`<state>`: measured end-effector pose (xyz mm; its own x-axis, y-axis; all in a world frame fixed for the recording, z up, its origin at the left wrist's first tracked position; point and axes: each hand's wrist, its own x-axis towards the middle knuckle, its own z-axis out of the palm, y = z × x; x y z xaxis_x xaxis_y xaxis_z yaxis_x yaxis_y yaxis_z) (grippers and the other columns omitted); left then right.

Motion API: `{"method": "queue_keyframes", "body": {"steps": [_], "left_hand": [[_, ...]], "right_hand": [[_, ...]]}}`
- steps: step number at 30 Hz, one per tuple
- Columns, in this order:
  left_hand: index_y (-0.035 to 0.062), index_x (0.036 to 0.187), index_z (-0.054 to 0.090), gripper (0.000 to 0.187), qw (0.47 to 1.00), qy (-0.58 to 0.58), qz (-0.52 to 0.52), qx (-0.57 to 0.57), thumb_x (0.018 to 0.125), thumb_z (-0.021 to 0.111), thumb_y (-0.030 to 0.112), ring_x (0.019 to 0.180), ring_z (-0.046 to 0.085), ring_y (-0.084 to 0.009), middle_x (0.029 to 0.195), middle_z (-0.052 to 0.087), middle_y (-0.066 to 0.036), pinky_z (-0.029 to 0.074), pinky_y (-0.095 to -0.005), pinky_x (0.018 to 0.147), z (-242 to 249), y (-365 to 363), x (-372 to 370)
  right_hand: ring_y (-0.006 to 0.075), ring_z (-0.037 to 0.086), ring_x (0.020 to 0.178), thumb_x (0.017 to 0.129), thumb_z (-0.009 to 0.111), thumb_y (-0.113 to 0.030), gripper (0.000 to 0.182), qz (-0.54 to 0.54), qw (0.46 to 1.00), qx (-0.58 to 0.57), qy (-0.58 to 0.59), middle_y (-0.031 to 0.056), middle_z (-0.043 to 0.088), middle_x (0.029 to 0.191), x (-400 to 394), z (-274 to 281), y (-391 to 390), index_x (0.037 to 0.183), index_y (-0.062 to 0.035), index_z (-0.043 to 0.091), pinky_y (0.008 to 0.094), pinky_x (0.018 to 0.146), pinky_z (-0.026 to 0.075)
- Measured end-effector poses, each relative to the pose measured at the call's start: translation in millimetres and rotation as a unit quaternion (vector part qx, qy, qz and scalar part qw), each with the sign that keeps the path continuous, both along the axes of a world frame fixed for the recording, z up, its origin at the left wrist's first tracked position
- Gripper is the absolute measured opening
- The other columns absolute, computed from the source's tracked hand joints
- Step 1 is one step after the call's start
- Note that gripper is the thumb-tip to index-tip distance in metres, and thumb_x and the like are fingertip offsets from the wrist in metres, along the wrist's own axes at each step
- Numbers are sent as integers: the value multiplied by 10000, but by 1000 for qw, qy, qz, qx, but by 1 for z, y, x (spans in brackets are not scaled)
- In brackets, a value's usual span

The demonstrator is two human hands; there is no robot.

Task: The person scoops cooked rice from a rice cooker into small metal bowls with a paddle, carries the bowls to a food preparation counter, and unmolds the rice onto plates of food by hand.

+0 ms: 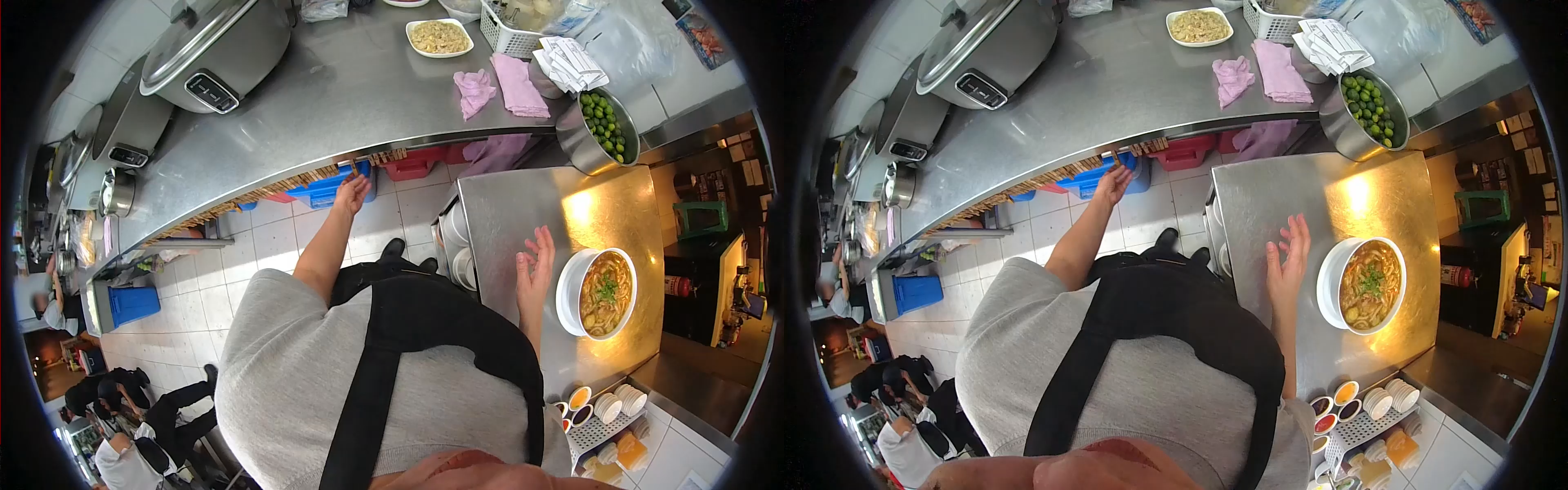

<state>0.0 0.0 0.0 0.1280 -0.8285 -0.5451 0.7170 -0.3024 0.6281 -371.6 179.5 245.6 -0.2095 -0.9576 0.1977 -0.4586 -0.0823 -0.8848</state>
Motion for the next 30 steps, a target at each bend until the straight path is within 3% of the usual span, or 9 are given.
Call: {"method": "queue_keyframes", "body": {"steps": [2, 3, 8, 11, 16, 18, 20, 25, 30], "left_hand": [[21, 1084, 437, 303, 992, 17, 83, 98, 795, 521, -16, 971, 495, -292, 1090, 481, -170, 488, -420, 785, 13, -14, 3], [82, 1054, 474, 301, 990, 77, 67, 100, 777, 498, -33, 912, 538, -258, 950, 560, -126, 506, -378, 702, -14, -13, -46], [35, 1062, 456, 311, 990, 108, 83, 47, 771, 444, -74, 879, 571, -282, 1002, 555, -136, 514, -401, 724, -17, -36, -35], [22, 1007, 477, 280, 990, 8, 106, 96, 754, 549, -74, 826, 600, -241, 919, 574, -134, 540, -310, 692, 8, -15, -41], [-4, 921, 532, 165, 991, -89, 0, 99, 784, 605, 48, 780, 595, -188, 859, 581, -89, 519, -273, 709, 10, 23, -5], [24, 919, 545, 136, 993, -53, -88, 58, 798, 591, 67, 833, 568, -170, 874, 577, -57, 455, -312, 842, 15, 45, 4], [36, 933, 551, 145, 985, -84, -150, 20, 802, 591, 83, 821, 562, -154, 873, 576, -48, 458, -302, 816, 81, 50, -46], [28, 963, 578, 212, 840, -224, -448, -208, 781, 629, 124, 755, 531, -84, 851, 571, -9, 437, -222, 678, 252, 29, -203], [14, 960, 566, 206, 727, -147, -567, -359, 759, 607, 31, 737, 537, -78, 837, 570, -15, 452, -208, 666, 252, -3, -339]], "right_hand": [[241, 492, 1005, 821, 545, -172, 478, 2, 1000, 8, -10, 138, 311, 1331, 13, -7, -2, 1258, -49, 395, 333, 826, 411], [241, 492, 1005, 821, 545, -172, 478, -5, 1000, 12, 17, 138, 311, 1331, -16, 7, 7, 1258, -49, 395, 333, 826, 411], [232, 492, 1003, 806, 545, -129, 477, 18, 1000, 12, 18, 139, 321, 1321, -6, 9, 4, 1252, -46, 397, 323, 822, 412], [230, 491, 1003, 793, 559, -112, 492, 4, 1000, 9, -1, 141, 326, 1316, -11, 5, 5, 1253, -47, 395, 324, 827, 411], [234, 505, 983, 796, 568, -114, 463, 7, 1000, 1, 5, 133, 342, 1306, -14, -2, 12, 1226, -48, 411, 322, 823, 419], [239, 514, 965, 798, 570, -122, 441, -13, 1000, 10, 5, 136, 353, 1297, -15, -4, 21, 1208, -47, 425, 325, 819, 423], [245, 524, 948, 800, 573, -130, 420, -10, 1000, 16, 9, 138, 364, 1287, -24, -5, 28, 1189, -46, 439, 328, 815, 428], [244, 547, 891, 808, 571, -146, 320, -14, 998, 57, -14, 143, 421, 1230, -23, -10, 47, 1099, -30, 506, 342, 778, 450], [202, 559, 840, 778, 597, -100, 355, -79, 997, -1, -26, 130, 500, 1144, -30, 11, 66, 1114, -29, 507, 293, 699, 468]]}}
